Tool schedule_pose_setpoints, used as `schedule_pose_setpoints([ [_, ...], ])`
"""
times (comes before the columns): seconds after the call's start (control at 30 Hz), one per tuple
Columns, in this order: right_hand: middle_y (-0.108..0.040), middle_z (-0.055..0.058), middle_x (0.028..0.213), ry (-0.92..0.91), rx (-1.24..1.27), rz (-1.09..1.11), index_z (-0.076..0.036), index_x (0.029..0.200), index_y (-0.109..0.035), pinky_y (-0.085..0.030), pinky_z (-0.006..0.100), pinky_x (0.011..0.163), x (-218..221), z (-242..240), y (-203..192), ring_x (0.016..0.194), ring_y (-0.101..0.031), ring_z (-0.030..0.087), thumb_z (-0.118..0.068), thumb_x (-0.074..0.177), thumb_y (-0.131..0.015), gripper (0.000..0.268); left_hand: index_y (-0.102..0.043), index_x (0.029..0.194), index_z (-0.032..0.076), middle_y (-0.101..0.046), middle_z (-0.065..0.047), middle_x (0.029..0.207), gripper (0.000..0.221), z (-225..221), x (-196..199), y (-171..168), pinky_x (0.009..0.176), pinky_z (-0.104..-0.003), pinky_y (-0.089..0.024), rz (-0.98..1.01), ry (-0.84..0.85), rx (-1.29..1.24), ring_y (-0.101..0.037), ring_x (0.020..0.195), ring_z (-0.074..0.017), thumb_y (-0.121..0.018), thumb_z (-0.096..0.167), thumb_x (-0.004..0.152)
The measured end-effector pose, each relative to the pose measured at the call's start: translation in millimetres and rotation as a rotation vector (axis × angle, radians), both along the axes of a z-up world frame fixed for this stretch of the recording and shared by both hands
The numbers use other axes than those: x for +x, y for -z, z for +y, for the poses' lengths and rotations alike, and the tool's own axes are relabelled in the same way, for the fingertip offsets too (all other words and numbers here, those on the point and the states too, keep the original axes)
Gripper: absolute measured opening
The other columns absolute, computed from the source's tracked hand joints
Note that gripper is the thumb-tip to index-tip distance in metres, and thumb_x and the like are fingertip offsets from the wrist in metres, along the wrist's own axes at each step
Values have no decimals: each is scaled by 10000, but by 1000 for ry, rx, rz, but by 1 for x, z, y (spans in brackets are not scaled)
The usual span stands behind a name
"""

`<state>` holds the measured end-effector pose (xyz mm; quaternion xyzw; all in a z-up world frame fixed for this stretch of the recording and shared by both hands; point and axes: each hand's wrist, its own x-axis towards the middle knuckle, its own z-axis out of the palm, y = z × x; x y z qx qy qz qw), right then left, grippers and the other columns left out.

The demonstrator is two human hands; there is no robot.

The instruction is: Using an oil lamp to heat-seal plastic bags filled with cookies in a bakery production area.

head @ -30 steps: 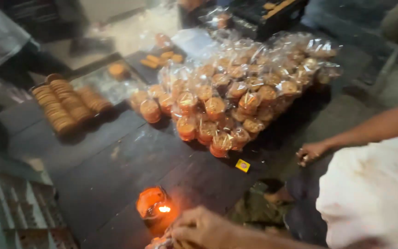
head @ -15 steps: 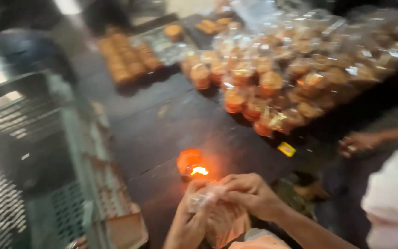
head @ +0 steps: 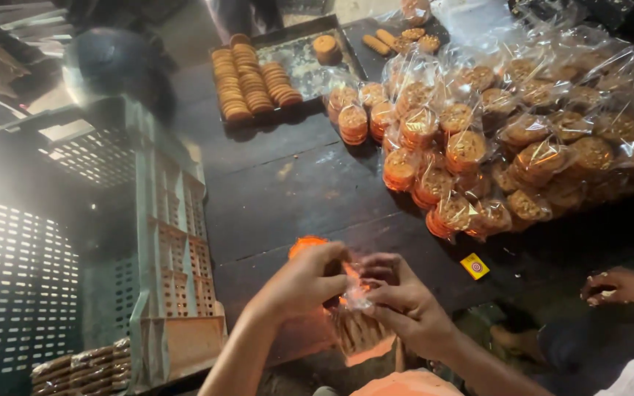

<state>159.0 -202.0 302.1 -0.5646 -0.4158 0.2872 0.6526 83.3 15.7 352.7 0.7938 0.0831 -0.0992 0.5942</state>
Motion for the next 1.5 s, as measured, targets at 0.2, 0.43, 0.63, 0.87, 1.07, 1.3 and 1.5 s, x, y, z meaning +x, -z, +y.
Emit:
schedule_pose_setpoints([
  [0.2,-537,133,1288,78,-2,-188,7,1011,-759,-492,343,1001,-9,-3,17,1196,-592,245,4,913,-689,120,-534,1195,14,-702,-106,851,483,-24,-11,1,665,-346,-530,-120,-105,237,-667,786,-137,-795,145,811],
  [0.43,-717,61,968,175,-209,-298,2,989,-771,-563,279,782,-48,14,13,892,-702,163,-54,915,-682,129,-727,995,-11,-754,-44,825,185,-64,-86,88,631,-255,-552,-147,-517,-342,-666,724,-68,-748,135,884],
  [0.63,-689,38,900,186,-385,376,-11,1064,-709,-533,273,732,-70,32,71,835,-617,100,-112,974,-603,173,-676,844,-36,-664,-9,733,203,-78,-106,135,610,-255,-481,-315,-832,-530,-565,682,-56,-650,108,984],
  [0.87,-728,39,900,231,-616,164,19,943,-753,-535,260,777,-84,36,64,854,-654,99,-138,923,-663,182,-631,774,3,-657,-41,659,278,-80,-96,157,584,-304,-501,-175,-970,-315,-573,619,-91,-640,192,977],
  [1.07,-717,15,935,99,-660,251,-14,984,-800,-533,268,761,-55,25,93,853,-671,85,-197,885,-701,231,-653,755,13,-672,-41,622,294,-81,-73,163,582,-325,-519,-58,-913,-136,-635,581,-112,-642,224,960],
  [1.3,-736,36,794,200,-594,223,28,882,-788,-509,276,649,-12,56,140,729,-637,86,-187,882,-725,224,-602,997,42,-644,-9,821,202,-80,-47,204,655,-286,-503,-76,-1093,-475,-599,749,-97,-692,205,920],
  [1.5,-727,32,769,328,-526,490,27,879,-778,-496,265,594,-8,85,181,684,-614,78,-158,875,-723,193,-632,989,15,-603,-24,858,236,-72,-24,226,662,-307,-479,196,-1302,-578,-546,767,-112,-669,246,958],
])
